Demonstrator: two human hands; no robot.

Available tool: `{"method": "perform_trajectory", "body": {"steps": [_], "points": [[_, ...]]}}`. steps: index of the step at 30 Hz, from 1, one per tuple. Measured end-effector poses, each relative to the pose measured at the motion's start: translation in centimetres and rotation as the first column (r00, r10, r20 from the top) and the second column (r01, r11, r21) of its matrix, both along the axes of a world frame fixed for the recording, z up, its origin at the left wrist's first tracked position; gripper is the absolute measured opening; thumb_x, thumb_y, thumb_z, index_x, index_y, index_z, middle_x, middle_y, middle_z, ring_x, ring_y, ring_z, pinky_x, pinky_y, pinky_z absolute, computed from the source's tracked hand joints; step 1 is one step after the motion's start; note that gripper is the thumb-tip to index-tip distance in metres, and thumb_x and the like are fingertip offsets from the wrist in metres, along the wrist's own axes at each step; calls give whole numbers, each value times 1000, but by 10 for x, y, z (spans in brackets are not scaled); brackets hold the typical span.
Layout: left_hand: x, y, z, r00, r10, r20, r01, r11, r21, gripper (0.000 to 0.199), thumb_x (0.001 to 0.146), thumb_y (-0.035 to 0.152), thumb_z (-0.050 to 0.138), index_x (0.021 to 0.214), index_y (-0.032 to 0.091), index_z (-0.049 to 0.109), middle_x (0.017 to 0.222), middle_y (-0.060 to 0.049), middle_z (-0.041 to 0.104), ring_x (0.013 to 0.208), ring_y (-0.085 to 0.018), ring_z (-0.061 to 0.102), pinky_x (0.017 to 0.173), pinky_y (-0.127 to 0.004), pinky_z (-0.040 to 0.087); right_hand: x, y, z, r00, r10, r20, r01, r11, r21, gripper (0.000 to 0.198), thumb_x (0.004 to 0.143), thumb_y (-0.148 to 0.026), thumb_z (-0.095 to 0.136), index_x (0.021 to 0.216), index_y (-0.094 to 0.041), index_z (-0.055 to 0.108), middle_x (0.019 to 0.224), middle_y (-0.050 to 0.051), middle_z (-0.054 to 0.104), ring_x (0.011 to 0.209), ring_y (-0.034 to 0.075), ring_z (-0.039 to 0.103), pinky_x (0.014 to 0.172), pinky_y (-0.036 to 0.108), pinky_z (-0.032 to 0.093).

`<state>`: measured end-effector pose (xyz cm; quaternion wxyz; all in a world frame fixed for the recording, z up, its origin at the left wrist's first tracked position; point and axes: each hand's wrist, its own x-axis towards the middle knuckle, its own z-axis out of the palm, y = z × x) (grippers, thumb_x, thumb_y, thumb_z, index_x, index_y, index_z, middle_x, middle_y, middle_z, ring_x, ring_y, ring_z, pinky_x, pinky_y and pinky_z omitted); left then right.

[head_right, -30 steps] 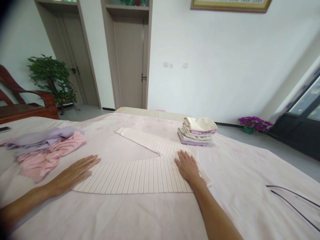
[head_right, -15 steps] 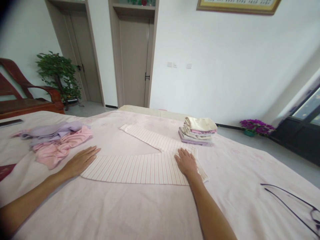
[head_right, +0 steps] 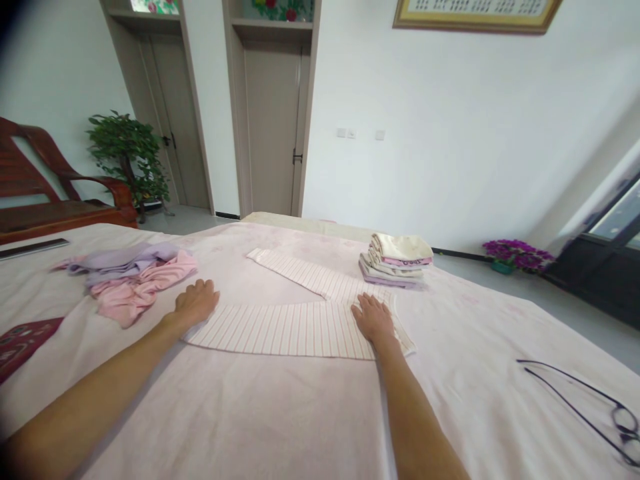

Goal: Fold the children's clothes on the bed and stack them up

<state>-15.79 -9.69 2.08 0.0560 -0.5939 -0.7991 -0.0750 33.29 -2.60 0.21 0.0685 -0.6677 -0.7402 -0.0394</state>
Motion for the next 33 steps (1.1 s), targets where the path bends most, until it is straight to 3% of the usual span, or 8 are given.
{"method": "perform_trajectory", "body": {"steps": [3, 8, 17, 22, 25, 33], "points": [[4, 11, -12, 999, 49, 21, -50, 997, 51, 52, 95, 43, 28, 129, 11, 52, 127, -25, 54, 117, -37, 52, 92, -53, 38, 0, 0, 0, 1000, 9, -7, -9, 1000, 2, 57, 98, -48, 31, 145, -19, 44, 153, 8, 40, 141, 25, 33, 115, 43, 21], [-8, 16, -28, 1000, 6, 24, -8, 998, 66, 53, 96, 43, 29, 137, 17, 50, 138, -20, 50, 130, -36, 42, 103, -53, 29, 1, 0, -1, 1000, 13, -14, -13, 1000, 15, 57, 98, -47, 30, 144, -18, 44, 153, 9, 41, 140, 25, 34, 114, 42, 22], [-13, 13, -24, 994, -74, 78, 63, 989, 134, 48, 97, 32, 27, 130, 23, 60, 131, -13, 59, 124, -29, 50, 104, -44, 32, 1, 3, -3, 1000, 7, -20, -7, 1000, 20, 56, 97, -47, 32, 143, -19, 46, 153, 8, 40, 140, 26, 34, 114, 44, 22], [-16, 12, -20, 970, -168, 175, 134, 973, 188, 45, 96, 30, 28, 110, 24, 70, 118, -4, 69, 109, -18, 60, 91, -27, 41, 1, 2, -3, 1000, 3, -26, -3, 1000, 26, 55, 97, -47, 33, 143, -20, 46, 152, 9, 42, 139, 25, 35, 114, 43, 22], [-18, 11, -21, 957, -167, 237, 118, 971, 209, 42, 95, 34, 32, 102, 24, 72, 113, -3, 71, 98, -18, 64, 80, -26, 44, 0, 0, -3, 1000, 8, -28, -6, 999, 42, 55, 97, -47, 33, 143, -19, 46, 151, 9, 42, 138, 25, 36, 113, 43, 23], [-18, 10, -19, 929, -146, 339, 71, 971, 226, 35, 90, 44, 47, 99, 24, 75, 109, -3, 74, 95, -18, 65, 79, -23, 44, -1, -4, 0, 1000, 7, -29, -6, 999, 43, 55, 98, -47, 32, 143, -19, 46, 151, 10, 42, 139, 26, 36, 113, 43, 23]]}}
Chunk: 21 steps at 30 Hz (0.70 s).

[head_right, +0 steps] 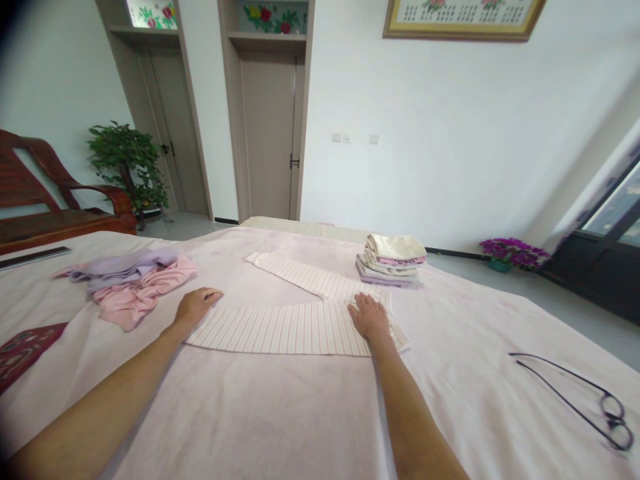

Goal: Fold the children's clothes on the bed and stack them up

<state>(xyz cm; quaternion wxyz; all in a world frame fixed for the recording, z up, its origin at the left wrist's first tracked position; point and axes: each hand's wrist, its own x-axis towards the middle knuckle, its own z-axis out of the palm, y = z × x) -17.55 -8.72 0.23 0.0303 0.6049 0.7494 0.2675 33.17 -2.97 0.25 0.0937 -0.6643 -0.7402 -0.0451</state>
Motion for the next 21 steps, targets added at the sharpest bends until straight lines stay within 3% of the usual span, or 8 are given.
{"method": "perform_trajectory", "body": {"steps": [9, 13, 18, 21], "points": [[2, -1, 4, 1000, 23, -5, -24, 999, -25, 32, 87, 47, 51, 85, 23, 72, 93, -2, 75, 83, -19, 65, 67, -25, 40, 1, 2, -5, 1000, 1, 27, -1, 1000, -11, 56, 98, -47, 30, 145, -20, 43, 153, 10, 40, 141, 25, 32, 114, 43, 22], [12, -4, 7, 985, -31, -168, 30, 999, -9, 44, 95, 44, 34, 75, 21, 67, 92, -6, 70, 83, -20, 63, 68, -28, 40, 0, 1, -5, 999, -2, 52, 3, 1000, -18, 56, 99, -46, 29, 146, -19, 42, 154, 10, 38, 141, 25, 31, 114, 43, 20], [23, -6, 6, 901, -74, -428, 110, 992, 60, 36, 96, 33, 34, 80, 19, 63, 89, -9, 64, 89, -23, 59, 83, -34, 41, 0, -1, 0, 996, 8, 90, -4, 999, -45, 55, 100, -44, 28, 147, -18, 40, 155, 10, 36, 142, 25, 29, 113, 43, 21], [25, -6, 5, 891, -124, -437, 167, 984, 61, 27, 94, 28, 39, 89, 20, 64, 96, -9, 65, 95, -24, 57, 88, -36, 40, -1, 1, 15, 991, 55, 122, -46, 996, -76, 50, 98, -42, 33, 138, -17, 49, 147, 14, 47, 134, 27, 42, 107, 43, 29]]}}
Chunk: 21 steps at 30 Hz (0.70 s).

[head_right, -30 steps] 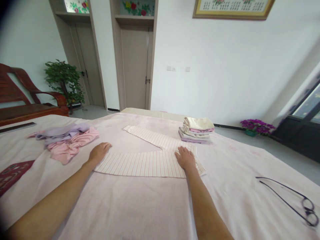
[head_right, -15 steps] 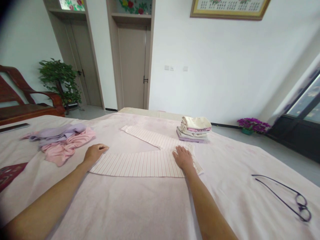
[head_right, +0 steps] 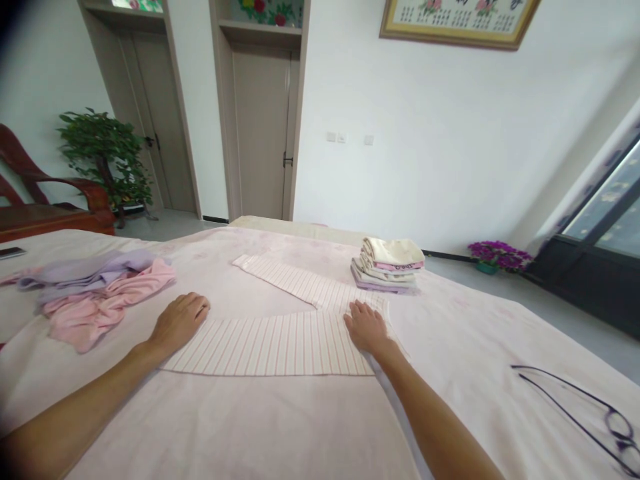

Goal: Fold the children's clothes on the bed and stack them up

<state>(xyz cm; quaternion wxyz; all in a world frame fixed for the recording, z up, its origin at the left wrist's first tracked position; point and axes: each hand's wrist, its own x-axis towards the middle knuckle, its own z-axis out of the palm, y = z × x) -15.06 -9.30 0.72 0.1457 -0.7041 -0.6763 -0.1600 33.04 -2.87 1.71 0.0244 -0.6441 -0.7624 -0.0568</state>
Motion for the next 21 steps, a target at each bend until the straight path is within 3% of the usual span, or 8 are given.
{"method": "perform_trajectory", "body": {"steps": [4, 7, 17, 21], "points": [[-3, 5, -3, 991, -11, 132, 19, 998, -55, 24, 90, 24, 44, 104, 21, 64, 109, -8, 64, 104, -23, 56, 93, -37, 40, -13, 18, 26, 1000, 31, -1, -31, 999, -6, 40, 97, -36, 35, 117, -17, 64, 120, 16, 66, 115, 29, 57, 101, 44, 33], [-6, 8, -4, 977, 9, 215, 11, 996, -91, 27, 90, 24, 44, 109, 20, 62, 113, -9, 63, 104, -23, 57, 94, -37, 41, -37, 45, 36, 997, 67, -34, -66, 998, 17, 40, 96, -31, 37, 126, -18, 59, 124, 15, 64, 116, 26, 57, 99, 39, 36], [-9, 11, -8, 967, -30, 252, 45, 997, -56, 25, 89, 23, 45, 108, 20, 61, 111, -7, 63, 104, -22, 58, 94, -35, 41, -125, 136, 26, 987, 105, -121, -106, 994, 5, 41, 97, -27, 37, 133, -21, 55, 134, 12, 57, 118, 23, 56, 93, 33, 43], [-7, 11, -6, 963, -18, 268, 34, 998, -57, 23, 89, 24, 46, 106, 21, 61, 111, -7, 64, 104, -22, 59, 93, -35, 41, -140, 154, 26, 992, 80, -95, -82, 996, -20, 35, 97, -27, 39, 122, -19, 63, 122, 14, 63, 109, 23, 60, 86, 33, 45]]}}
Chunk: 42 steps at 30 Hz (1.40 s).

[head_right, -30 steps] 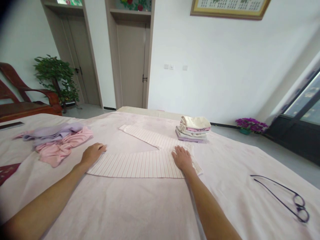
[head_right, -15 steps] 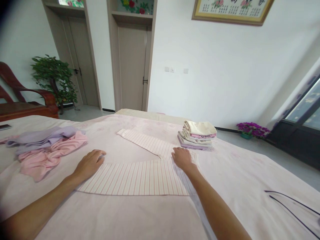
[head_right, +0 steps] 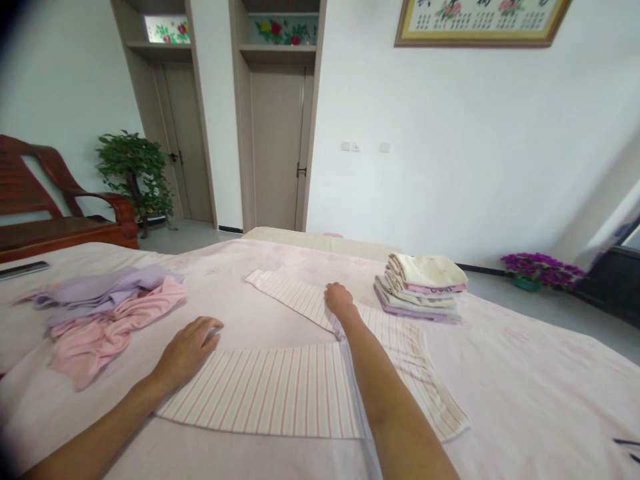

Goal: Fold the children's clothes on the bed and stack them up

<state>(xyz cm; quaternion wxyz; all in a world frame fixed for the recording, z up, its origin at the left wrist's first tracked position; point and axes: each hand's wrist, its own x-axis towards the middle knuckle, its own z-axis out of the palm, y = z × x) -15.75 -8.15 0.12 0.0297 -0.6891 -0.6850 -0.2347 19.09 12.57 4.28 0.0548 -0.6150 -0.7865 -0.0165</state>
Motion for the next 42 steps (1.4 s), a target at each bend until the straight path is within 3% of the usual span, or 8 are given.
{"method": "perform_trajectory", "body": {"steps": [8, 14, 19, 25, 28, 32, 35, 42], "points": [[1, 2, 3, 1000, 12, 19, -12, 1000, -18, 22, 88, 23, 46, 105, 23, 61, 111, -7, 64, 103, -22, 59, 92, -36, 42, -10, -1, 10, 997, 57, 53, -59, 998, 38, 28, 94, -28, 46, 106, -21, 71, 111, 12, 65, 104, 24, 61, 83, 33, 43], [-2, 3, -1, 1000, 9, 29, -8, 999, -32, 24, 89, 24, 45, 106, 23, 61, 113, -7, 64, 106, -23, 59, 95, -36, 41, -10, -49, 33, 967, 247, 55, -251, 962, 102, 30, 99, -26, 40, 100, -24, 70, 108, 6, 61, 99, 17, 58, 75, 24, 39], [-3, 0, -2, 998, 56, 39, -58, 998, 40, 45, 89, 24, 44, 133, 18, 47, 127, -12, 58, 118, -25, 55, 101, -39, 41, -2, -135, 35, 829, 548, 112, -559, 799, 222, 26, 99, -25, 43, 96, -22, 68, 91, 5, 60, 83, 16, 55, 66, 25, 33], [2, -7, 4, 997, 81, 7, -81, 983, 165, 73, 82, 22, 56, 149, 27, 28, 152, -11, 34, 139, -29, 36, 110, -42, 36, 23, -223, 17, 646, 764, 10, -760, 642, 102, 25, 99, -28, 43, 97, -23, 67, 82, 4, 63, 73, 16, 54, 67, 27, 37], [2, -7, 4, 1000, 3, -9, -2, 995, 98, 60, 84, 18, 53, 142, 30, 43, 152, -7, 34, 136, -27, 40, 111, -41, 36, 54, -227, 13, 723, 674, -152, -655, 739, 160, 30, 96, -21, 41, 115, -23, 64, 95, 7, 67, 86, 18, 60, 76, 29, 44], [0, -3, 3, 998, 31, 50, -32, 999, 22, 54, 88, 20, 49, 140, 30, 45, 152, -6, 34, 123, -23, 54, 95, -33, 48, 118, -204, 13, 933, 285, -221, -219, 935, 279, 47, 78, -7, 38, 112, -24, 66, 116, 7, 66, 105, 21, 60, 91, 34, 45], [-1, 2, 5, 999, 44, 23, -44, 999, 17, 55, 88, 20, 48, 142, 29, 43, 153, -6, 33, 108, -20, 62, 83, -30, 51, 169, -187, 10, 986, 47, -158, 1, 957, 289, 48, 69, -10, 43, 107, -25, 69, 113, 5, 68, 106, 24, 59, 96, 36, 43], [-5, 30, 7, 987, -62, 150, 55, 997, 51, 27, 83, 24, 50, 106, 21, 66, 112, -4, 65, 97, -19, 63, 89, -27, 47, 236, -181, -19, 964, -93, -248, 159, 953, 259, 54, 71, -18, 43, 119, -21, 66, 130, 6, 61, 124, 24, 50, 109, 37, 35]]}}
